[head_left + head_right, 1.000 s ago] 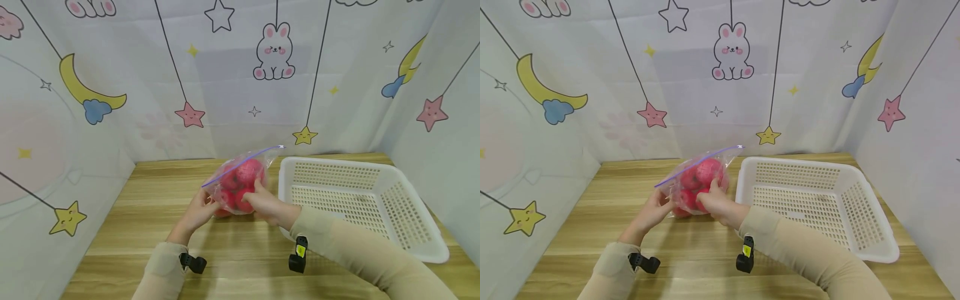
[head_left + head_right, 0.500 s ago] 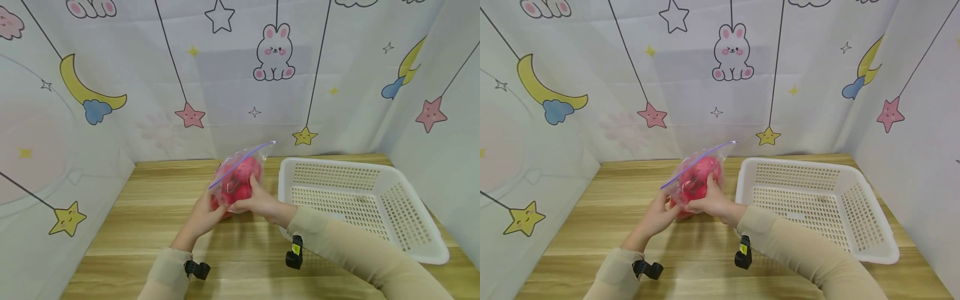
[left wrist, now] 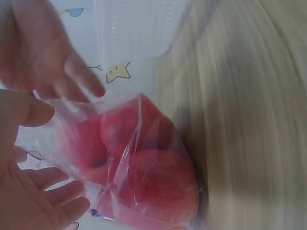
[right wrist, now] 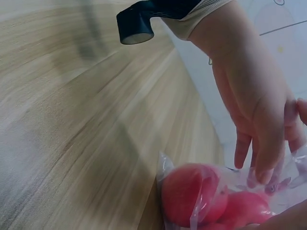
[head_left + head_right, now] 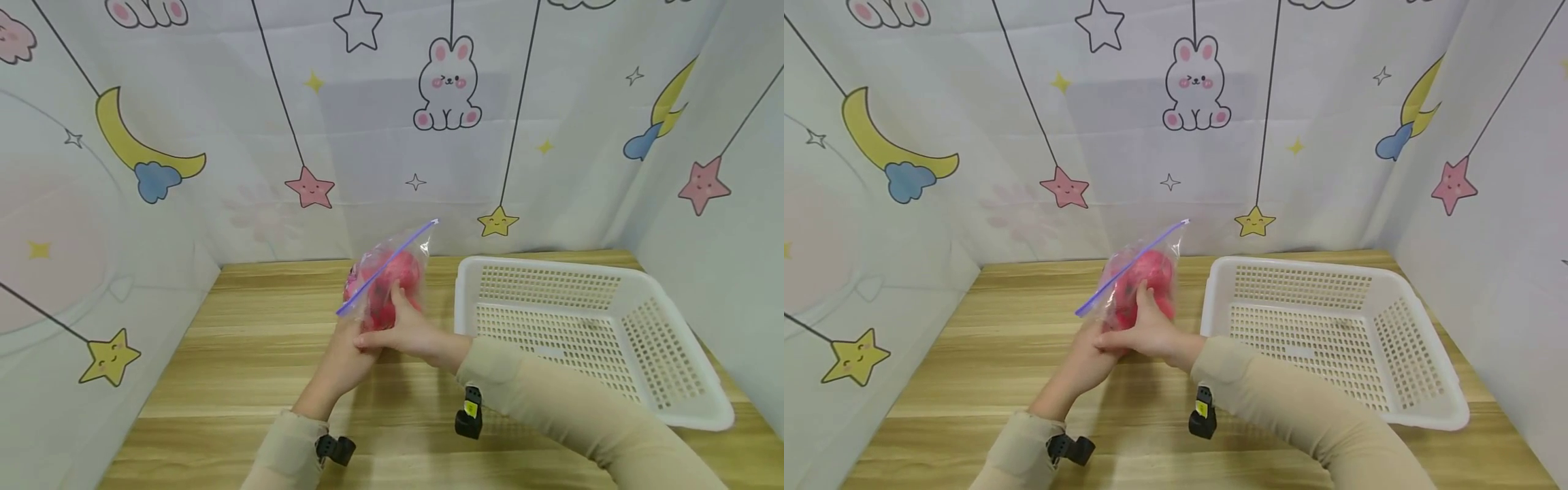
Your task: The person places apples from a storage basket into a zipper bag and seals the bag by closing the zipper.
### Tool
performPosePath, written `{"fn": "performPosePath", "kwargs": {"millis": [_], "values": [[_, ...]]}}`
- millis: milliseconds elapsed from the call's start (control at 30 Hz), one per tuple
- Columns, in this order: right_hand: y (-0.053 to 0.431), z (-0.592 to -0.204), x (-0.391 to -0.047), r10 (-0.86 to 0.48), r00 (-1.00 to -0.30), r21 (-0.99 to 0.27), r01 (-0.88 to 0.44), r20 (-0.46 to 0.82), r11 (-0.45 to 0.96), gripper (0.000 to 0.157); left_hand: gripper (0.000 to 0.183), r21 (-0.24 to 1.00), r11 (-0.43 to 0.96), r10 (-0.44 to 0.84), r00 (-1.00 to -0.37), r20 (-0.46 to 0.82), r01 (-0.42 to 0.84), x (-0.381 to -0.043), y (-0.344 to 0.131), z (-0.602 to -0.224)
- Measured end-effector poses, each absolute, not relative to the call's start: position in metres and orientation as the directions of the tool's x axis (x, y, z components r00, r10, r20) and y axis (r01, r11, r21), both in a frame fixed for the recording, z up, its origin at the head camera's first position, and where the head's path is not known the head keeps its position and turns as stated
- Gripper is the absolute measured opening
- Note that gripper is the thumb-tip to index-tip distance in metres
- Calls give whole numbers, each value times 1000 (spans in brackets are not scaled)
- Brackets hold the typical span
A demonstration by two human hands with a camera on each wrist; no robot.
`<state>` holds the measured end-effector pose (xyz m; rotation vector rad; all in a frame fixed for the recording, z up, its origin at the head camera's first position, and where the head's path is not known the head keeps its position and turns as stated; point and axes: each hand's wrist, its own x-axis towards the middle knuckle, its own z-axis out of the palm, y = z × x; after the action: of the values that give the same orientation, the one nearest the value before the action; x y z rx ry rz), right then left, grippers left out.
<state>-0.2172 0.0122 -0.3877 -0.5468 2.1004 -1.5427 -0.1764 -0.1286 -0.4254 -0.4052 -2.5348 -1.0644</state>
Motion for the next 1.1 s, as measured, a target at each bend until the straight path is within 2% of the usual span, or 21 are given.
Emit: {"fn": "performPosePath", "kwargs": {"millis": [67,267,467,633,767,867,1000,1100], "values": [[11,-386,-216,-567,-813,-952,-57,-131,300,124,69,603,684,124,-880,458,410,-174,-126,-427],[6,-385,-216,-562,-826,-937,-164,-40,307,119,24,498,793,117,-890,441,351,-166,-113,-433],[5,-383,-214,-518,-854,-883,-274,42,381,102,31,449,797,147,-851,504,404,-168,-105,-439],[5,-380,-214,-445,-886,-868,-321,133,378,75,36,440,802,125,-834,538,404,-171,-98,-440],[7,-379,-217,-402,-888,-874,-364,222,321,45,59,496,789,88,-867,491,361,-170,-94,-441],[10,-379,-222,-386,-872,-856,-426,302,292,30,75,545,759,68,-876,478,356,-170,-97,-439],[17,-374,-229,-401,-846,-836,-476,351,272,28,65,619,689,-5,-852,524,377,-174,-109,-434],[21,-370,-235,-450,-836,-840,-466,315,278,27,52,698,631,-99,-858,504,337,-178,-124,-428]]}}
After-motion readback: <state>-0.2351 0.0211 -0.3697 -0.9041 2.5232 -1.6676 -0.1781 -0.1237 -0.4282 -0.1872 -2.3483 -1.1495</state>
